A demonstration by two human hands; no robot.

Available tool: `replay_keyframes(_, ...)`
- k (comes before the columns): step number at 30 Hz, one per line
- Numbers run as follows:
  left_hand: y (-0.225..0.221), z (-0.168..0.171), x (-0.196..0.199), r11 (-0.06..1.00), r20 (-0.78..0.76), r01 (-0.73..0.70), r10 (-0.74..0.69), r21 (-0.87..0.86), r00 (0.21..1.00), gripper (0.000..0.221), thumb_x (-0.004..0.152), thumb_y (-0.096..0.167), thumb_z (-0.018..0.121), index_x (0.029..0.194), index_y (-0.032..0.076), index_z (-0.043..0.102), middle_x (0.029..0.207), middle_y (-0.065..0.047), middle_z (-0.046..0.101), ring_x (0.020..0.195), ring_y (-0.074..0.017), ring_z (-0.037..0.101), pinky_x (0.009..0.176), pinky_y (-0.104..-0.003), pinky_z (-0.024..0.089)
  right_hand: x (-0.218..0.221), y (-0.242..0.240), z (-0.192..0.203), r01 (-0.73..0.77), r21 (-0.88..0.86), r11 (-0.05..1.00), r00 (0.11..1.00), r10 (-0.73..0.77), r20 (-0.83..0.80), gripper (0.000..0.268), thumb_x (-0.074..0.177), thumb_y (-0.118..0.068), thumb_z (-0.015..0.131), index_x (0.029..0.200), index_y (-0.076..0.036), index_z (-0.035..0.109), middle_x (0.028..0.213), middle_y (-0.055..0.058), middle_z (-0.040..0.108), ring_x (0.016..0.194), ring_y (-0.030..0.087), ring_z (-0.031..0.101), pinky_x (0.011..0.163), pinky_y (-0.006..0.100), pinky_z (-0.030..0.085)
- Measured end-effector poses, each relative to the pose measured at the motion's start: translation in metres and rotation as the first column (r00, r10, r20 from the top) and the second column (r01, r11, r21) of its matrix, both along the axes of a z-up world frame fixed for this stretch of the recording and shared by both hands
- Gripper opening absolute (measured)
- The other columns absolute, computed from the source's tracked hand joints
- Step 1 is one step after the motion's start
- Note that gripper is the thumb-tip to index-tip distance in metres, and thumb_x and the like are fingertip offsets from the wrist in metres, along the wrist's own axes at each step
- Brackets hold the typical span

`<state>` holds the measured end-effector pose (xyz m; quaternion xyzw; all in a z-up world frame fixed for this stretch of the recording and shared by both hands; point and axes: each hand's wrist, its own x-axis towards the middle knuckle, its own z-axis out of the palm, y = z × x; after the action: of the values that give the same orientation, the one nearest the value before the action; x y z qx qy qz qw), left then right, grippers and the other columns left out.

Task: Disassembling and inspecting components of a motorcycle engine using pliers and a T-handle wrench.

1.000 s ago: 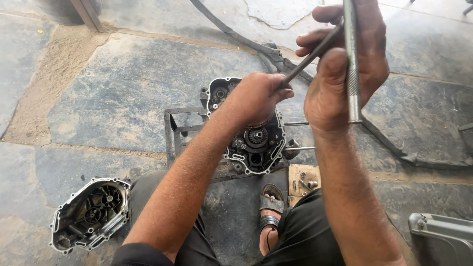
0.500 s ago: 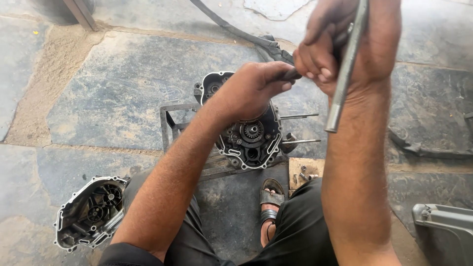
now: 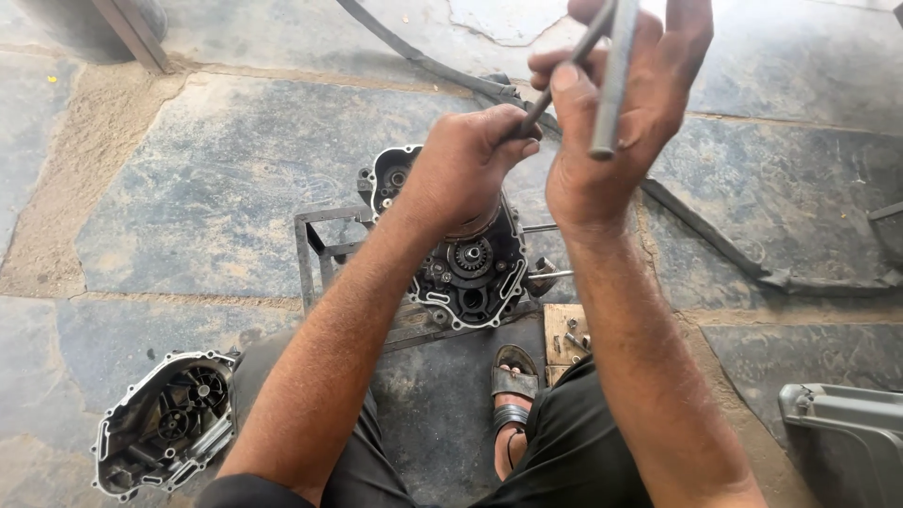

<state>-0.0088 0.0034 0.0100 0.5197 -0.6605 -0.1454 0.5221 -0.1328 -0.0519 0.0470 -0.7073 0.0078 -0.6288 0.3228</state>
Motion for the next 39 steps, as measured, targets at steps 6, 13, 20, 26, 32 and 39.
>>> replay_keyframes(6, 0.005, -0.002, -0.001, 1.000, 0.046, -0.015, 0.014, 0.018, 0.999, 0.015, 0.097, 0.023, 0.073, 0.102, 0.009, 0.072, 0.084, -0.007, 0.075, 0.077, -0.0186, 0.074, 0.071, -0.038, 0.059, -0.002, 0.007, 0.010, 0.235, -0.023, 0.972, 0.972, -0.236, -0.013, 0.056, 0.113, -0.057, 0.055, 0.136, -0.006, 0.054, 0.088, 0.010, 0.069, 0.065, 0.018, 0.072, 0.057, 0.031, 0.063)
replay_keyframes(13, -0.005, -0.019, 0.005, 0.983, 0.104, 0.080, -0.098, 0.168, 0.990, 0.018, 0.099, 0.024, 0.068, 0.109, 0.009, 0.071, 0.097, -0.010, 0.078, 0.088, -0.0206, 0.076, 0.081, -0.039, 0.060, -0.032, -0.038, 0.011, -0.390, 0.384, 0.837, 0.873, 0.468, -0.134, 0.076, 0.113, -0.072, 0.037, 0.084, -0.006, 0.063, 0.056, 0.005, 0.044, 0.045, 0.016, 0.044, 0.050, 0.035, 0.045)
replay_keyframes(20, 0.000, -0.020, 0.006, 0.966, 0.190, 0.079, -0.128, 0.246, 0.973, 0.023, 0.102, 0.027, 0.061, 0.115, 0.011, 0.071, 0.094, -0.010, 0.077, 0.085, -0.0231, 0.076, 0.084, -0.040, 0.061, -0.025, -0.019, 0.018, -0.526, 0.581, 0.621, 0.659, 0.730, -0.183, 0.080, 0.113, -0.072, 0.038, 0.075, -0.007, 0.065, 0.046, 0.002, 0.046, 0.040, 0.015, 0.040, 0.047, 0.033, 0.043)
replay_keyframes(26, 0.010, -0.001, 0.011, 0.999, 0.221, -0.004, -0.005, 0.042, 0.975, 0.022, 0.099, 0.029, 0.069, 0.104, 0.008, 0.074, 0.087, -0.011, 0.077, 0.080, -0.0249, 0.075, 0.075, -0.042, 0.060, -0.022, 0.014, 0.030, -0.444, 0.423, 0.790, 0.879, 0.476, 0.033, 0.061, 0.110, -0.062, 0.051, 0.104, -0.004, 0.069, 0.068, 0.015, 0.059, 0.055, 0.024, 0.060, 0.058, 0.039, 0.056)
replay_keyframes(32, 0.023, -0.001, 0.032, 0.975, 0.228, -0.029, -0.023, 0.221, 0.973, 0.021, 0.098, 0.030, 0.069, 0.107, 0.012, 0.075, 0.087, -0.010, 0.077, 0.076, -0.0232, 0.075, 0.072, -0.041, 0.060, -0.006, 0.022, 0.020, -0.383, 0.344, 0.857, 0.917, 0.399, 0.026, 0.038, 0.113, -0.043, 0.060, 0.108, -0.005, 0.063, 0.078, 0.018, 0.062, 0.063, 0.027, 0.065, 0.057, 0.042, 0.058)
replay_keyframes(39, 0.024, -0.004, 0.044, 0.936, 0.218, -0.070, -0.008, 0.345, 0.976, 0.020, 0.099, 0.027, 0.066, 0.110, 0.015, 0.077, 0.095, -0.011, 0.078, 0.085, -0.0234, 0.076, 0.080, -0.042, 0.061, 0.012, 0.027, 0.019, -0.421, 0.451, 0.787, 0.892, 0.449, 0.050, 0.038, 0.115, -0.042, 0.056, 0.110, -0.004, 0.057, 0.082, 0.014, 0.062, 0.073, 0.023, 0.063, 0.073, 0.041, 0.057)
